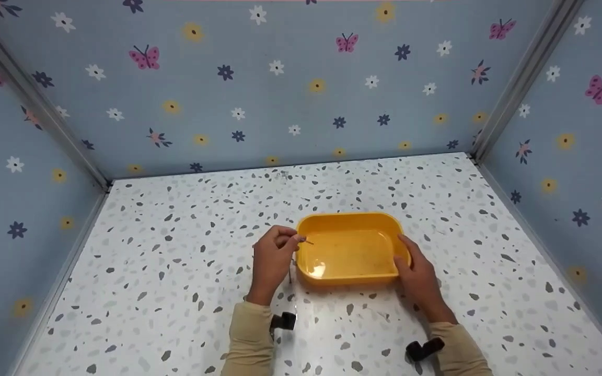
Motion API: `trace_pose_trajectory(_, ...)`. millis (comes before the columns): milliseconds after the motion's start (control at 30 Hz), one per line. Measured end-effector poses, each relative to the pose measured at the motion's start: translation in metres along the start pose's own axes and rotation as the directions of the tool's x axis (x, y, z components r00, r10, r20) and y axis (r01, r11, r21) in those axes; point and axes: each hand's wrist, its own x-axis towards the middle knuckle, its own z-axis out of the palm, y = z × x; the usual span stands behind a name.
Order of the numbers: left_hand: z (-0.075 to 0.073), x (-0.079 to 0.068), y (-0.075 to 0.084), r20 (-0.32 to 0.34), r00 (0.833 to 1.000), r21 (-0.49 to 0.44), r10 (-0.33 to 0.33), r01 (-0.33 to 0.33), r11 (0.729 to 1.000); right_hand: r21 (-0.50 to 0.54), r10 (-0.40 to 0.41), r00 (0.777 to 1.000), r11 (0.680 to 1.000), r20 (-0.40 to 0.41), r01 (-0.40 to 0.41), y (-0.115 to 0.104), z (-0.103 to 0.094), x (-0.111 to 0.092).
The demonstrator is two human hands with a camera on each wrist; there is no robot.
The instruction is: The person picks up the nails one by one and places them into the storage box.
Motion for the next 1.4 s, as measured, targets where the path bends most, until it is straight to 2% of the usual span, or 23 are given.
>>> trace_pose_trajectory(100,0.003,0.004,0.006,0.095,0.995,0.069,0.018,-0.025,0.997,0.008,-0.004,1.0,1.0,-0.004,0.004,0.001,0.001,0.0)
trace_pose_trajectory(200,0.006,0.01,0.012,0.178,0.983,0.154,0.04,-0.068,0.986,-0.004,0.017,1.0,1.0,0.002,-0.017,0.001,0.001,-0.001)
trace_pose_trajectory(300,0.009,0.015,0.018,0.228,0.972,0.24,0.048,-0.104,0.965,-0.009,0.03,1.0,1.0,0.011,-0.03,0.0,0.001,-0.001)
trace_pose_trajectory(400,0.013,0.021,0.023,0.254,0.966,0.328,0.058,-0.142,0.934,0.0,0.027,0.999,1.0,0.02,-0.027,-0.001,0.001,0.0)
trace_pose_trajectory(533,0.022,0.027,0.027,0.285,0.954,0.45,0.089,-0.215,0.866,0.007,0.029,0.999,1.0,0.026,-0.029,-0.001,0.0,-0.001)
trace_pose_trajectory(667,0.033,0.034,0.033,0.329,0.938,0.551,0.107,-0.283,0.785,0.005,0.021,1.0,1.0,0.019,-0.021,-0.002,0.0,-0.001)
trace_pose_trajectory(767,0.039,0.039,0.038,0.368,0.921,0.601,0.13,-0.342,0.722,0.005,0.018,1.0,1.0,0.021,-0.018,-0.003,-0.001,0.0)
trace_pose_trajectory(900,0.043,0.044,0.042,0.424,0.889,0.642,0.171,-0.428,0.635,0.0,0.022,1.0,1.0,0.02,-0.022,-0.003,-0.001,-0.001)
trace_pose_trajectory(1000,0.046,0.045,0.044,0.456,0.872,0.658,0.178,-0.465,0.593,0.004,0.037,0.999,0.999,0.018,-0.037,-0.003,0.002,-0.001)
trace_pose_trajectory(1133,0.051,0.047,0.046,0.487,0.859,0.679,0.155,-0.484,0.551,0.0,0.064,0.998,0.998,0.027,-0.064,-0.004,0.003,-0.001)
trace_pose_trajectory(1333,0.065,0.051,0.044,0.542,0.831,0.716,0.124,-0.534,0.449,0.001,0.044,0.999,0.999,0.013,-0.044,-0.003,0.002,0.001)
trace_pose_trajectory(1400,0.069,0.052,0.044,0.559,0.823,0.723,0.097,-0.542,0.428,0.0,0.043,0.999,0.999,0.015,-0.043,-0.002,0.002,0.0)
